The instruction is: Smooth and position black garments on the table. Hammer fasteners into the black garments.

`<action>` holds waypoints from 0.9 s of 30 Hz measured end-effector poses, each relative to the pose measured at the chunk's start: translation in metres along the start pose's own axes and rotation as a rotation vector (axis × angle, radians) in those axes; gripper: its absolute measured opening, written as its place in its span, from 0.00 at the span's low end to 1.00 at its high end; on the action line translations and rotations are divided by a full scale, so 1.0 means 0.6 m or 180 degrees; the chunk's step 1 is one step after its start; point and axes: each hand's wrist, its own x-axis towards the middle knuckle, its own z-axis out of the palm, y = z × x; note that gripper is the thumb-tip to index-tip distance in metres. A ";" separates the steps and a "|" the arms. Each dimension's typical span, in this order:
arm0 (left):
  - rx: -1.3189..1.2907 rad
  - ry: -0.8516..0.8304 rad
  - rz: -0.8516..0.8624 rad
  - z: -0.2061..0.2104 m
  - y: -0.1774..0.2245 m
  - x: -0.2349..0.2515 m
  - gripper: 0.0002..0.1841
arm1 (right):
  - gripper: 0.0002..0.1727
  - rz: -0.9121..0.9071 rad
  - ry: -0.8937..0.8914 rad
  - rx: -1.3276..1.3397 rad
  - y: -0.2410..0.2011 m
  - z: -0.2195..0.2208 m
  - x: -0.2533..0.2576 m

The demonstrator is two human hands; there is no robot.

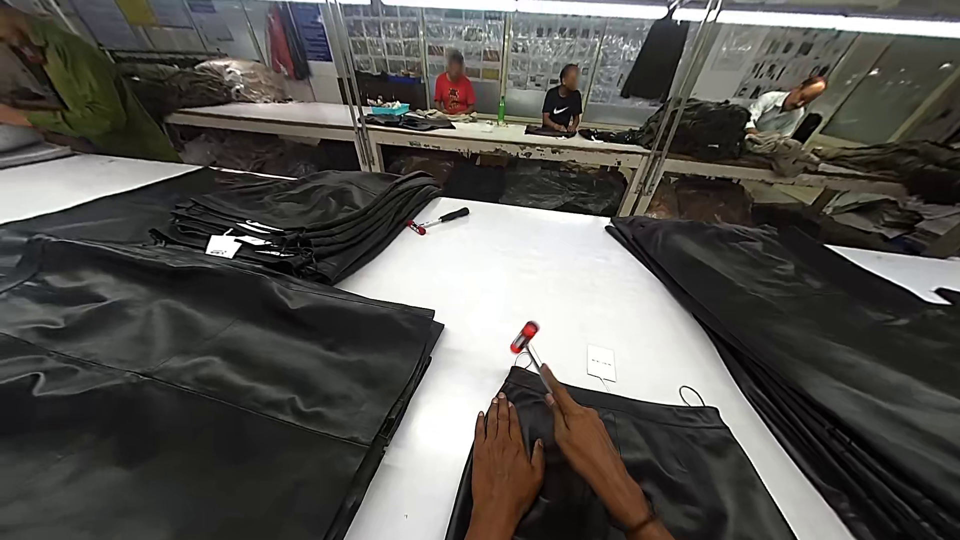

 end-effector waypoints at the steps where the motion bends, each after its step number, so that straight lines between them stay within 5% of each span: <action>1: -0.0003 -0.0012 -0.0016 -0.001 0.000 0.002 0.44 | 0.29 -0.0180 0.0493 0.0056 0.000 0.012 -0.004; 2: 0.0001 -0.0041 -0.0021 -0.001 0.000 0.001 0.43 | 0.30 -0.0244 0.0643 -0.0021 0.005 0.023 -0.006; 5: 0.0039 -0.0040 0.0015 0.002 0.000 -0.004 0.43 | 0.31 0.0231 -0.0602 -0.0292 0.026 0.015 0.012; 6: 0.0021 -0.0030 0.0018 0.002 0.000 -0.004 0.44 | 0.30 0.0254 -0.0637 -0.0225 0.031 0.004 0.016; 10: 0.0011 0.0068 -0.0001 0.002 0.000 0.004 0.44 | 0.29 -0.0320 0.0773 0.0072 0.026 0.015 -0.013; 14: 0.0037 0.0010 0.0024 0.005 -0.001 -0.005 0.44 | 0.30 0.0174 -0.0632 -0.0262 0.026 0.015 -0.017; 17: 0.0013 0.0061 0.0003 0.000 -0.005 0.004 0.44 | 0.29 -0.0269 0.0420 0.0041 0.014 0.026 -0.034; 18: 0.0005 0.0032 -0.0005 -0.001 -0.004 0.004 0.43 | 0.30 -0.0317 0.0451 -0.0001 0.015 0.033 -0.038; 21: 0.0036 -0.0038 0.0010 0.000 -0.001 -0.004 0.43 | 0.31 0.0168 -0.0694 -0.0240 0.013 0.011 -0.032; 25: 0.0058 0.0018 0.0002 -0.002 -0.005 0.003 0.44 | 0.29 -0.0496 0.0708 0.0166 0.010 0.023 -0.039; 27: 0.0049 -0.0005 0.0005 -0.002 -0.002 0.002 0.43 | 0.30 -0.0316 0.0140 -0.0118 0.015 0.032 -0.040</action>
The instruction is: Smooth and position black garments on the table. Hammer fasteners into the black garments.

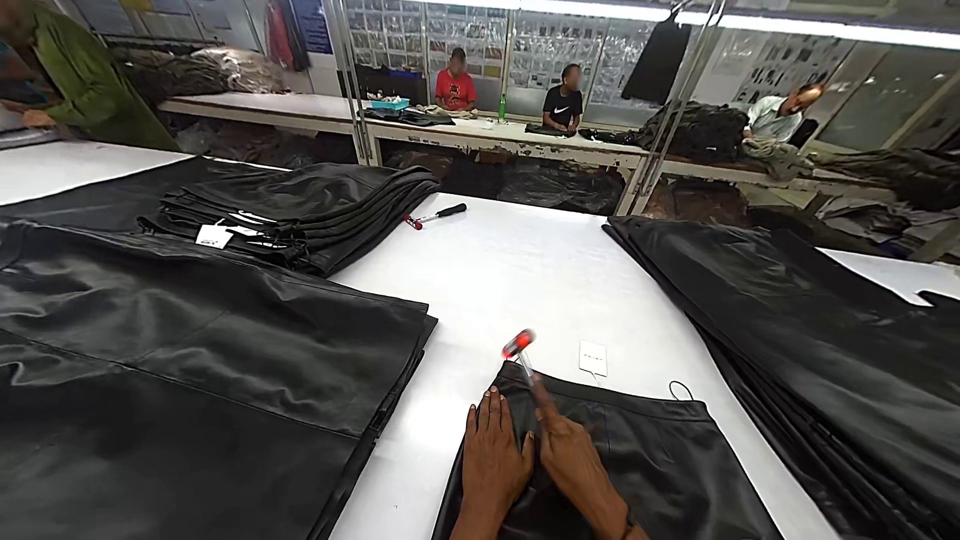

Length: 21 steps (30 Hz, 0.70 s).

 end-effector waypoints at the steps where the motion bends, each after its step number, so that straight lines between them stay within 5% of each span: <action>1: 0.0002 -0.0024 0.0004 0.001 0.001 -0.003 0.43 | 0.31 0.0235 -0.0622 -0.0133 0.000 -0.005 0.005; 3: -0.0006 -0.0015 0.0015 0.001 0.001 -0.004 0.43 | 0.30 0.0373 -0.0816 -0.0061 -0.006 -0.022 0.012; 6: -0.0005 0.0062 0.0013 0.001 -0.001 0.000 0.44 | 0.29 -0.0131 0.0521 0.0142 -0.012 -0.001 -0.004; 7: -0.0003 0.0067 0.0008 0.002 0.001 0.001 0.44 | 0.30 -0.0121 0.0471 0.0049 -0.007 0.006 -0.006; 10: 0.0005 0.0010 0.0030 0.003 0.002 -0.006 0.44 | 0.31 0.0416 -0.0891 -0.0169 0.002 -0.017 0.010; 11: -0.0001 0.0009 0.0030 0.003 0.002 -0.004 0.44 | 0.30 0.0445 -0.0892 -0.0109 -0.001 -0.034 0.015; 14: -0.0004 0.0111 0.0009 0.006 0.000 -0.001 0.44 | 0.29 -0.0040 0.0359 0.0134 -0.009 -0.026 -0.001; 15: -0.0013 0.0122 0.0002 0.006 0.001 0.000 0.44 | 0.29 -0.0084 0.0385 0.0080 -0.007 -0.017 -0.004; 18: -0.0018 0.0084 0.0019 0.006 0.004 -0.007 0.43 | 0.31 0.0454 -0.0940 -0.0127 -0.004 -0.020 0.002; 21: -0.0012 0.0113 0.0011 0.006 0.002 -0.003 0.43 | 0.29 0.0257 -0.0112 0.0169 -0.009 -0.025 0.009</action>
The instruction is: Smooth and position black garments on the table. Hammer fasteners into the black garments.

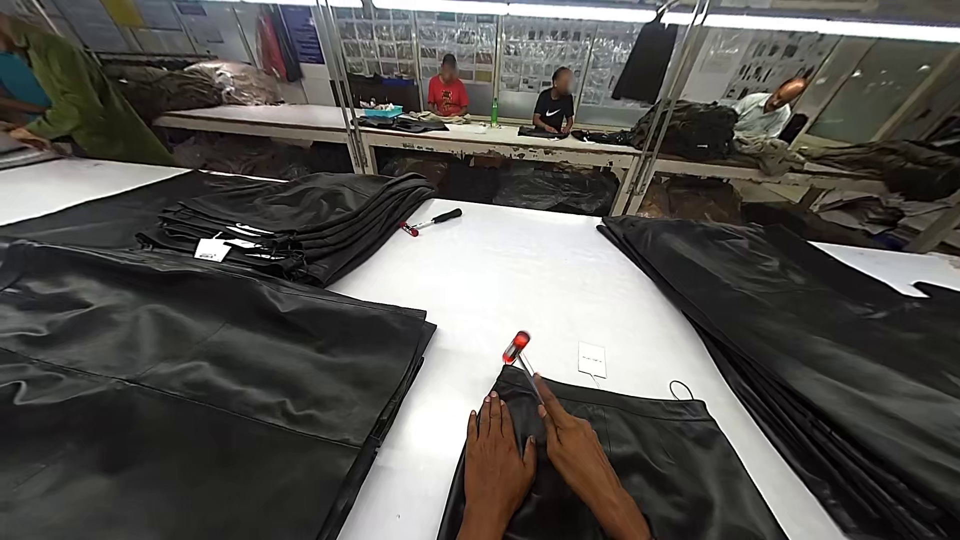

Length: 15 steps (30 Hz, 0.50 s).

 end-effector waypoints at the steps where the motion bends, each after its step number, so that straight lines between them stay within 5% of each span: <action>1: 0.0003 0.0017 0.0001 0.001 0.000 -0.001 0.43 | 0.29 -0.0147 0.0397 0.0020 0.002 0.012 0.003; 2: 0.0011 0.0003 0.0003 0.002 0.000 -0.002 0.43 | 0.30 -0.0142 0.0430 -0.0085 0.006 0.020 0.007; 5: 0.0051 -0.0013 0.0042 0.002 -0.001 -0.005 0.44 | 0.31 0.0395 -0.0806 -0.0240 0.012 -0.001 0.038; 9: 0.0048 0.0072 0.0011 0.001 -0.003 0.004 0.44 | 0.30 -0.0029 0.0411 0.0038 0.011 0.005 0.029; 13: 0.0070 -0.0060 0.0032 0.000 0.000 -0.005 0.43 | 0.31 0.0331 -0.0738 -0.0148 0.023 0.004 0.040; 15: 0.0074 -0.0017 0.0031 -0.001 -0.002 -0.001 0.43 | 0.30 0.0195 -0.0296 -0.0012 0.021 -0.007 0.035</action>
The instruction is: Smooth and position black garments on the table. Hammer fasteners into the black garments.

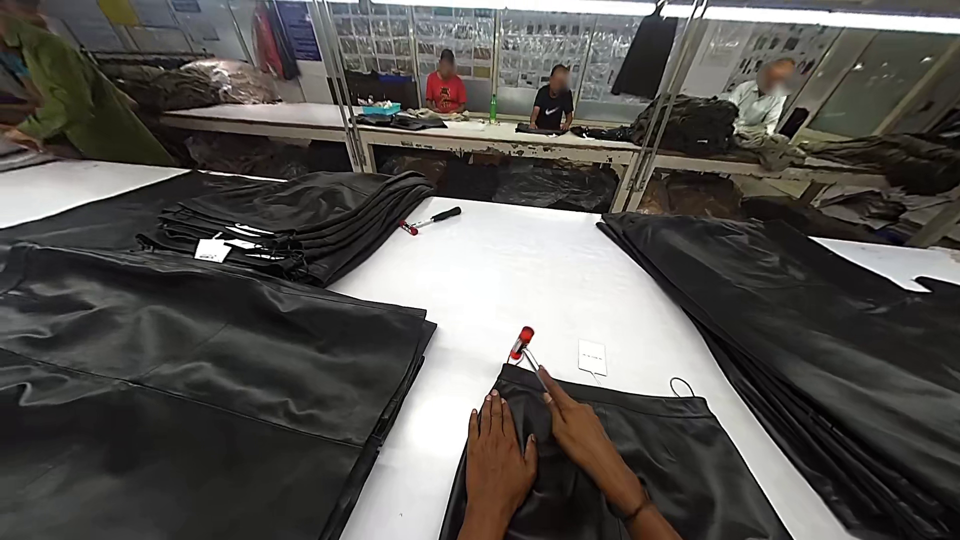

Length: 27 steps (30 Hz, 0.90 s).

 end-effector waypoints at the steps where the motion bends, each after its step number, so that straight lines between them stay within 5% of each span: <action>1: -0.0006 0.0012 -0.0017 0.000 -0.001 0.003 0.43 | 0.29 -0.0191 0.0443 0.0047 0.000 0.008 -0.009; 3: -0.0018 -0.0020 -0.0036 -0.001 0.002 0.002 0.43 | 0.30 -0.0338 0.0587 -0.0084 0.006 0.028 -0.025; 6: -0.0026 -0.0138 -0.0021 -0.001 0.003 -0.005 0.43 | 0.30 0.0071 -0.0420 -0.0285 0.007 0.018 -0.029; 10: -0.0068 -0.0024 -0.0044 -0.004 -0.001 0.005 0.43 | 0.29 -0.0474 0.0603 -0.0060 -0.008 0.031 -0.047; 13: -0.0053 -0.0121 -0.0046 -0.005 0.002 -0.002 0.44 | 0.31 -0.0012 -0.0492 -0.0409 -0.014 0.025 -0.043; 18: -0.0100 -0.0069 -0.0043 -0.006 0.000 0.001 0.44 | 0.30 -0.0456 0.0662 -0.0225 -0.020 0.041 -0.055; 22: -0.0068 -0.0027 -0.0010 0.001 -0.001 -0.004 0.44 | 0.31 0.0013 -0.0589 -0.0310 -0.010 0.020 -0.040; 27: -0.0075 -0.0047 -0.0016 0.000 0.002 -0.001 0.44 | 0.30 -0.0234 -0.0052 0.0591 0.027 0.001 -0.078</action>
